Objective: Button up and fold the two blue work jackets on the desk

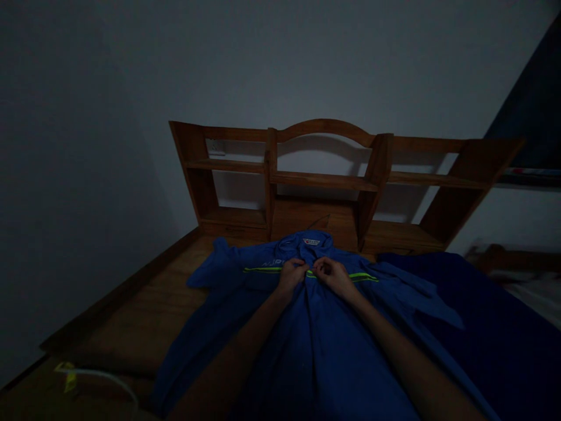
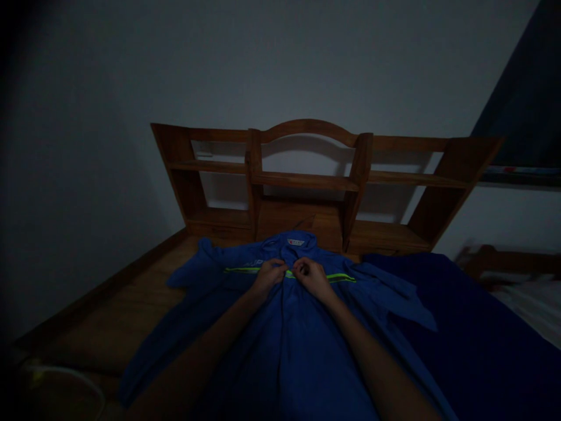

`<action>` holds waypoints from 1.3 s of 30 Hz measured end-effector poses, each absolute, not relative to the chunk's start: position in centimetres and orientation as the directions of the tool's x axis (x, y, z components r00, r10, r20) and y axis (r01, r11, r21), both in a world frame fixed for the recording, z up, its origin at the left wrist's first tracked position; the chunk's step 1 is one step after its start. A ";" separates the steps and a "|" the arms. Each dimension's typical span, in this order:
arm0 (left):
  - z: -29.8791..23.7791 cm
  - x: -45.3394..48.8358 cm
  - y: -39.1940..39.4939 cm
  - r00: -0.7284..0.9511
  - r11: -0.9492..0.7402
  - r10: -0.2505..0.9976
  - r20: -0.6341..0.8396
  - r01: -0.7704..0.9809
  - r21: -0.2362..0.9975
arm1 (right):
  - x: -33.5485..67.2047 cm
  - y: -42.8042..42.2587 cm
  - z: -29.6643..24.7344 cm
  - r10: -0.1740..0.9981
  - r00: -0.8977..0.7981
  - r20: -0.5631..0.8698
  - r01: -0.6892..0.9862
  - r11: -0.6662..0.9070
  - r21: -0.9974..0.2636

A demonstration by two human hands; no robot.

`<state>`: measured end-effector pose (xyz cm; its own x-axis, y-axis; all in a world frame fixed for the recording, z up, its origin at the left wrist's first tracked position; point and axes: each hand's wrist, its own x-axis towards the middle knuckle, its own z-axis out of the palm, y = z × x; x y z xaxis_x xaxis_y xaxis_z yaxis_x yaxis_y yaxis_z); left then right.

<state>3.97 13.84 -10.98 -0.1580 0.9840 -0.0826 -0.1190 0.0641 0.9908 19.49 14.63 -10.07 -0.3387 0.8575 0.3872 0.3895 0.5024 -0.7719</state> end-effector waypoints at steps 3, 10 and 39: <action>-10.6 4.0 13.5 -0.144 0.078 0.984 -0.102 -0.168 0.983 | 19.5 14.4 -10.0 0.860 -0.338 0.382 0.383 0.496 -0.779; -10.0 3.9 13.0 -0.129 0.064 0.987 -0.093 -0.213 0.975 | 19.7 13.9 -9.5 0.862 -0.330 0.385 0.363 0.492 -0.791; -11.1 3.4 13.9 -0.157 -0.113 0.982 0.107 -0.030 0.993 | 19.9 14.8 -10.9 0.912 -0.293 0.287 0.205 0.353 -0.913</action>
